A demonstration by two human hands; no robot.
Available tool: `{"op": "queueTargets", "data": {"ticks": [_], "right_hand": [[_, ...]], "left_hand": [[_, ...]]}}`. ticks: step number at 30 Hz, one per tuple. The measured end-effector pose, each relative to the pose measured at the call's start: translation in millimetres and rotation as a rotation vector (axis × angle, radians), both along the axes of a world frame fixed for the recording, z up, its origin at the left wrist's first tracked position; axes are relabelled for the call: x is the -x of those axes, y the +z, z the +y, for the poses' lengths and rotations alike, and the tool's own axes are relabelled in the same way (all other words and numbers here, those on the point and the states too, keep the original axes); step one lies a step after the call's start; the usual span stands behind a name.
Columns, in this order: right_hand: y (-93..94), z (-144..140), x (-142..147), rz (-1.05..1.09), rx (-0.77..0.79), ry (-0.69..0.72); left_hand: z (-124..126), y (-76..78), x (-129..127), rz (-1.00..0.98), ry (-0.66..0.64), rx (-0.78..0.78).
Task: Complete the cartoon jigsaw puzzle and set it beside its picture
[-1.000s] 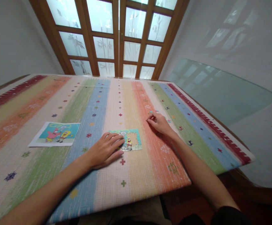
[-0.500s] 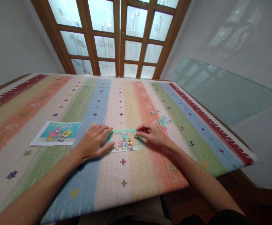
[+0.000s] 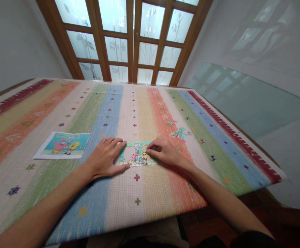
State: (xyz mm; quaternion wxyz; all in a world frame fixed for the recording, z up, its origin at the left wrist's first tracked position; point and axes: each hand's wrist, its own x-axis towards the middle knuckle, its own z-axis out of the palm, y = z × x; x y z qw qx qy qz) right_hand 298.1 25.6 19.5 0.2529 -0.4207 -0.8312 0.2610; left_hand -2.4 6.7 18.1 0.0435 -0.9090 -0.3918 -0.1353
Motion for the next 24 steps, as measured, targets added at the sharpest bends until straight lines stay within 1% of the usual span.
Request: {"op": "queueTargets", "data": {"ticks": [4, 13, 24], "right_hand": [[-0.5, -1.4, 2.2, -0.043, -0.08, -0.004], [-1.3, -2.4, 5.0, -0.124, -0.171, -0.006], [-2.3, -3.2, 8.0, -0.124, -0.166, -0.049]], "left_hand": [[-0.7, -1.1, -1.6, 0.011, 0.016, 0.01], [-1.1, -2.3, -1.3, -0.009, 0.01, 0.026], [-0.7, -3.6, -1.6, -0.016, -0.008, 0.012]]}}
